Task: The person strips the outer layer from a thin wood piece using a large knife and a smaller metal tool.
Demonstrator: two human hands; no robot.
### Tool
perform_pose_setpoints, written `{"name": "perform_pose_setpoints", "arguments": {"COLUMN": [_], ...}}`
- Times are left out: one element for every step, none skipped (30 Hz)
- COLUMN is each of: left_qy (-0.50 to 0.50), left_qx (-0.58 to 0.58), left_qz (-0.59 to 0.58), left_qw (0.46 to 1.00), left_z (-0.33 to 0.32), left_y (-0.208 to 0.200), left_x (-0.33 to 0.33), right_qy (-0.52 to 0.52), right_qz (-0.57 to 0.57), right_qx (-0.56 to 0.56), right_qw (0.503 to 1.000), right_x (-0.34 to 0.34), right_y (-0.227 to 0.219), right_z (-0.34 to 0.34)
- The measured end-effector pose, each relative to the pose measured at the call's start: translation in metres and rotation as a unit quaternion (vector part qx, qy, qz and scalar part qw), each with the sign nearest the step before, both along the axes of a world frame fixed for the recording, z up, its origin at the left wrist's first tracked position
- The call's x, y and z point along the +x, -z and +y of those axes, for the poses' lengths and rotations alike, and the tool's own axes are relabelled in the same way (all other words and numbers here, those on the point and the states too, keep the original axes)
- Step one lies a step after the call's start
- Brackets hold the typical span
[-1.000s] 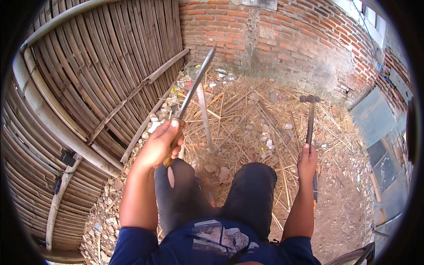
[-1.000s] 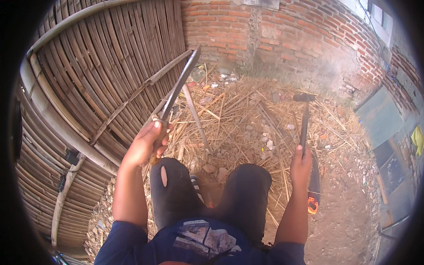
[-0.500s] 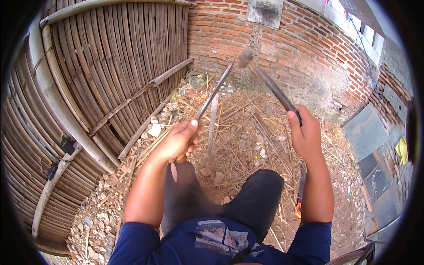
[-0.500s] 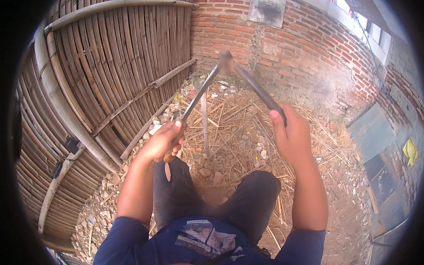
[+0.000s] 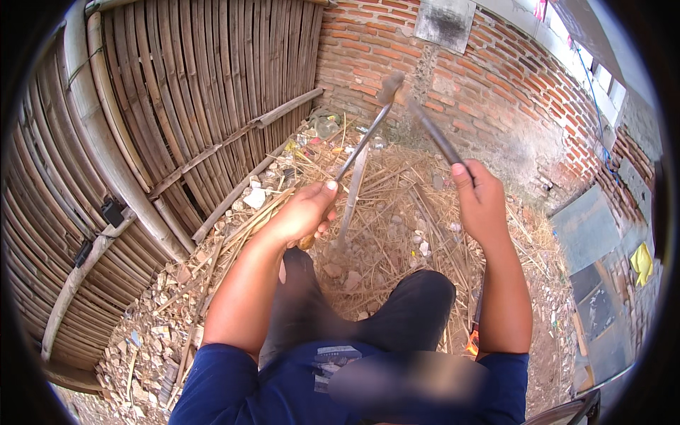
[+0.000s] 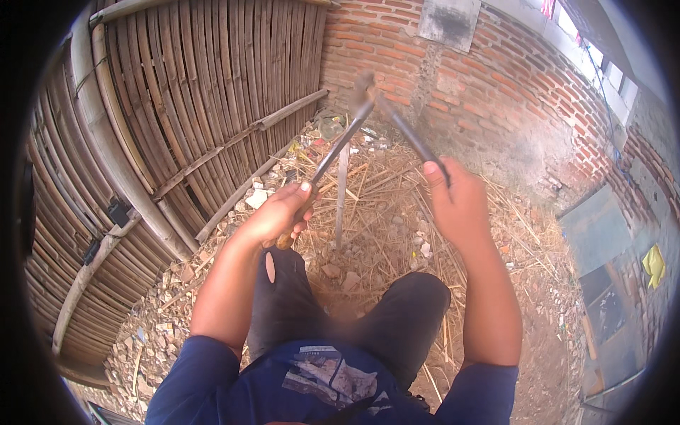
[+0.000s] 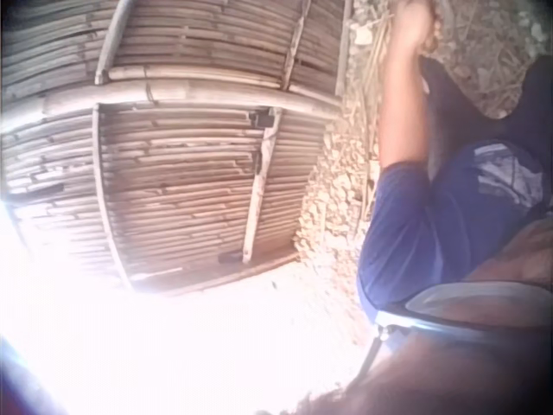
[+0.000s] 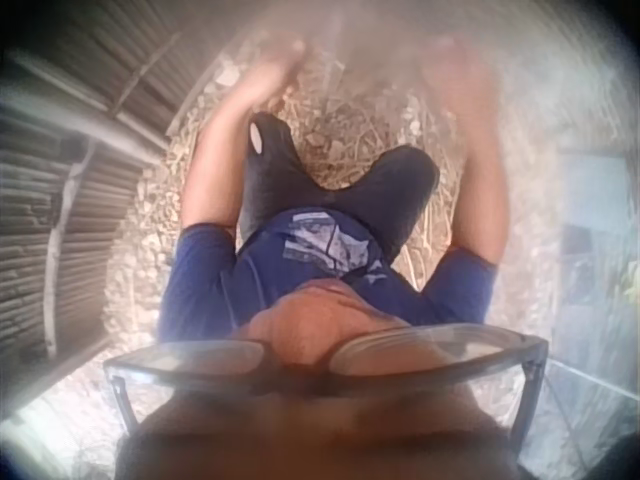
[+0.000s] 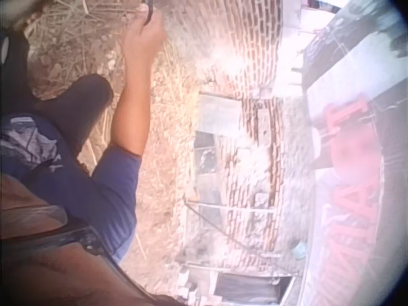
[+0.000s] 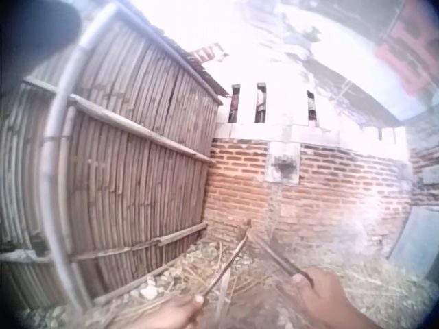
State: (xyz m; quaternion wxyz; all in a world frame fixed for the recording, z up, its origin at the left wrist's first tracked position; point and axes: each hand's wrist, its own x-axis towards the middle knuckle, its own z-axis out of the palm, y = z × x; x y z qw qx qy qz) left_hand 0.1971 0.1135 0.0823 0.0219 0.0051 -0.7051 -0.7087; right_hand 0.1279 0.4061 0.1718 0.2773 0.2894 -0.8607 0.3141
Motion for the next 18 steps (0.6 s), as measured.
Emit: {"name": "perform_pose_setpoints", "arguments": {"left_qy": [0.002, 0.003, 0.005, 0.007, 0.004, 0.005, 0.006, 0.007, 0.000, -0.007, -0.013, -0.012, -0.009, -0.006, -0.001, 0.002, 0.005, 0.004], "left_qx": [0.001, -0.004, -0.007, -0.010, -0.008, -0.004, -0.001, -0.004, -0.006, -0.008, -0.010, -0.011, -0.012, -0.012, -0.013, -0.013, -0.013, -0.014], "left_qz": [-0.001, 0.007, 0.012, 0.017, 0.016, 0.015, 0.014, 0.003, 0.000, -0.002, -0.005, 0.001, -0.002, -0.005, -0.007, -0.004, -0.001, -0.001], "left_qw": [1.000, 1.000, 1.000, 1.000, 1.000, 1.000, 1.000, 1.000, 1.000, 1.000, 1.000, 1.000, 1.000, 1.000, 1.000, 1.000, 1.000, 1.000], "left_z": [0.000, -0.001, -0.002, -0.002, -0.003, -0.002, -0.001, 0.000, 0.000, 0.001, 0.000, -0.001, -0.001, -0.001, -0.001, -0.001, -0.001, -0.002], "left_y": [0.001, 0.001, 0.003, 0.005, 0.006, 0.005, 0.005, 0.004, 0.004, 0.004, 0.004, 0.003, 0.003, 0.002, 0.001, 0.002, 0.003, 0.005], "left_x": [-0.001, -0.001, -0.002, -0.002, -0.002, -0.003, -0.004, -0.004, -0.004, -0.005, -0.006, -0.007, -0.005, -0.004, -0.005, -0.005, -0.005, -0.003], "right_qy": [-0.010, -0.020, -0.029, -0.036, -0.031, -0.023, -0.015, 0.024, 0.021, 0.018, 0.016, 0.008, 0.007, 0.007, 0.009, -0.003, -0.014, -0.029], "right_qz": [0.017, 0.034, 0.048, 0.080, 0.056, 0.032, 0.008, 0.008, -0.011, -0.030, -0.049, -0.025, -0.034, -0.044, -0.053, -0.038, -0.022, -0.011], "right_qx": [-0.030, -0.060, -0.088, -0.100, -0.087, -0.073, -0.059, 0.020, 0.032, 0.044, 0.056, 0.041, 0.028, 0.014, 0.001, -0.030, -0.061, -0.093], "right_qw": [0.999, 0.997, 0.995, 0.991, 0.994, 0.997, 0.998, 0.999, 0.999, 0.998, 0.997, 0.999, 0.999, 0.999, 0.999, 0.999, 0.998, 0.995], "right_x": [0.003, 0.007, 0.008, 0.007, 0.007, 0.008, 0.007, -0.002, -0.002, -0.002, -0.002, -0.007, -0.006, -0.003, -0.001, 0.002, 0.004, 0.005], "right_y": [-0.003, -0.005, -0.004, -0.001, 0.002, 0.005, 0.009, 0.021, 0.025, 0.028, 0.031, 0.032, 0.031, 0.027, 0.023, 0.020, 0.017, 0.017], "right_z": [-0.001, -0.003, -0.004, -0.006, -0.008, -0.008, -0.009, -0.007, -0.010, -0.016, -0.019, -0.020, -0.020, -0.020, -0.020, -0.019, -0.018, -0.020]}}
